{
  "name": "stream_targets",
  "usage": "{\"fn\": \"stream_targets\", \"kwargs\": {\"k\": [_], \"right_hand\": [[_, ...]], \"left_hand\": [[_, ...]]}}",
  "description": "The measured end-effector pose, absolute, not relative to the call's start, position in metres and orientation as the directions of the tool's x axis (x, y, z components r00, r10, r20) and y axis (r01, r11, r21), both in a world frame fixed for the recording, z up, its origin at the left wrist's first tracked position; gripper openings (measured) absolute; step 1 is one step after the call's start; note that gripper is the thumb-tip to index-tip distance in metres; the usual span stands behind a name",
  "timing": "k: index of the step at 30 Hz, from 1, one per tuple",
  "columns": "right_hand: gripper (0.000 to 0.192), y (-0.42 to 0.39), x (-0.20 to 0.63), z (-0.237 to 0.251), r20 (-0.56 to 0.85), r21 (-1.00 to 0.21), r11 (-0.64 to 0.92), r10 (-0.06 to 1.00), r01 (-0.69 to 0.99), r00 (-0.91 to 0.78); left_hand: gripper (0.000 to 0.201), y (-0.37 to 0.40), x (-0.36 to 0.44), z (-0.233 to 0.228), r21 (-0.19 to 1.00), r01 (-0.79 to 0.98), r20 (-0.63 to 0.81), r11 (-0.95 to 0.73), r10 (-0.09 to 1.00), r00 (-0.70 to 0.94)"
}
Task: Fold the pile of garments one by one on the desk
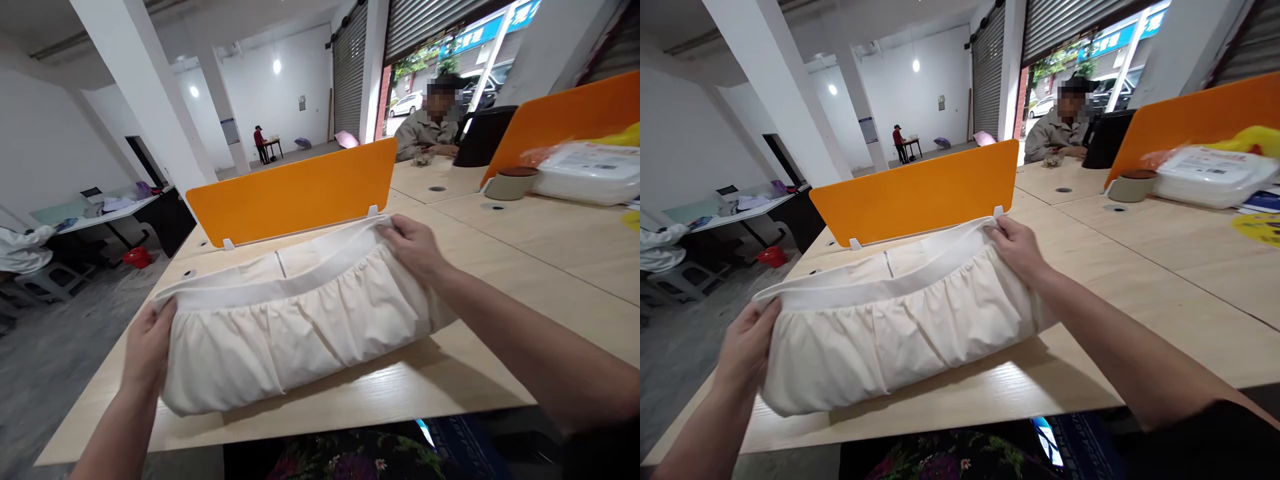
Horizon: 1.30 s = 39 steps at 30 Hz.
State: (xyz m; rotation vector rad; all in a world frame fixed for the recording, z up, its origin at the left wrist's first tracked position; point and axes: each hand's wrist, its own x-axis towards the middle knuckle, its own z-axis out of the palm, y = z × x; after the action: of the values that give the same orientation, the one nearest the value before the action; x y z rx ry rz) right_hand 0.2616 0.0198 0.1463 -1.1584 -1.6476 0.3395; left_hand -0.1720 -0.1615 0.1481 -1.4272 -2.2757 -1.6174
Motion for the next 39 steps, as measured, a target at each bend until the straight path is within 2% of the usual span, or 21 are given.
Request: {"fn": "stream_targets", "kwargs": {"k": [1,3,6,8,10,15,18,21,23,25,27,29,30,32,34,36,39], "right_hand": [[0.033,0.044,0.248,0.135,0.587,-0.667,0.483,0.810,0.567,0.000],[0.032,0.085,0.225,0.104,0.518,-0.587,0.394,0.854,0.707,-0.046],[0.028,0.121,0.206,0.055,0.261,-0.456,0.224,0.959,0.861,-0.111],[0.027,0.130,0.203,0.035,0.165,-0.416,0.175,0.980,0.892,-0.115],[0.028,0.133,0.203,0.025,0.151,-0.412,0.185,0.979,0.892,-0.133],[0.034,0.137,0.209,0.020,0.125,-0.425,0.150,0.986,0.892,-0.106],[0.040,0.142,0.208,0.012,0.141,-0.428,0.132,0.987,0.894,-0.079],[0.042,0.145,0.206,0.006,0.155,-0.410,0.162,0.982,0.897,-0.107],[0.041,0.146,0.207,0.009,0.147,-0.389,0.182,0.980,0.903,-0.134],[0.041,0.146,0.208,0.021,0.086,-0.375,0.175,0.984,0.911,-0.153],[0.041,0.140,0.207,0.040,0.025,-0.350,0.140,0.990,0.926,-0.140],[0.043,0.122,0.198,0.061,0.097,-0.316,0.166,0.985,0.934,-0.142],[0.044,0.108,0.190,0.069,0.191,-0.295,0.224,0.966,0.929,-0.172],[0.047,0.070,0.169,0.075,0.404,-0.223,0.420,0.861,0.880,-0.309],[0.050,0.028,0.146,0.065,0.493,-0.102,0.626,0.706,0.773,-0.508],[0.052,-0.007,0.130,0.041,0.437,-0.046,0.720,0.638,0.693,-0.634],[0.056,-0.026,0.122,0.006,0.269,-0.091,0.709,0.694,0.699,-0.668]], "left_hand": [[0.045,-0.133,-0.174,0.144,0.742,0.664,0.445,0.089,0.676,-0.588],[0.036,-0.085,-0.179,0.125,0.597,0.725,0.345,0.344,0.706,-0.618],[0.025,-0.041,-0.184,0.084,0.477,0.725,0.234,0.497,0.723,-0.650],[0.024,-0.031,-0.185,0.061,0.430,0.723,0.184,0.541,0.731,-0.657],[0.027,-0.029,-0.186,0.047,0.380,0.725,0.155,0.574,0.733,-0.662],[0.028,-0.032,-0.184,0.062,0.289,0.742,0.155,0.605,0.735,-0.660],[0.037,-0.031,-0.165,0.090,0.240,0.791,0.235,0.562,0.757,-0.609],[0.045,-0.030,-0.123,0.103,0.170,0.917,0.278,0.361,0.875,-0.396],[0.054,-0.034,-0.090,0.093,0.099,0.989,0.194,0.108,0.973,-0.125],[0.062,-0.042,-0.063,0.071,0.089,0.996,0.046,-0.032,0.999,0.028],[0.068,-0.051,-0.048,0.046,0.070,0.996,0.055,-0.052,0.997,0.048],[0.069,-0.058,-0.044,0.028,0.048,0.998,0.120,-0.047,0.992,0.040],[0.069,-0.060,-0.045,0.023,0.041,0.998,0.146,-0.047,0.988,0.041],[0.069,-0.062,-0.047,0.021,0.034,0.998,0.160,-0.055,0.986,0.049],[0.069,-0.064,-0.048,0.024,0.034,0.998,0.163,-0.057,0.985,0.051],[0.072,-0.065,-0.047,0.027,0.053,0.998,0.159,-0.042,0.987,0.033],[0.076,-0.066,-0.045,0.026,0.061,0.998,0.158,-0.004,0.987,-0.006]]}}
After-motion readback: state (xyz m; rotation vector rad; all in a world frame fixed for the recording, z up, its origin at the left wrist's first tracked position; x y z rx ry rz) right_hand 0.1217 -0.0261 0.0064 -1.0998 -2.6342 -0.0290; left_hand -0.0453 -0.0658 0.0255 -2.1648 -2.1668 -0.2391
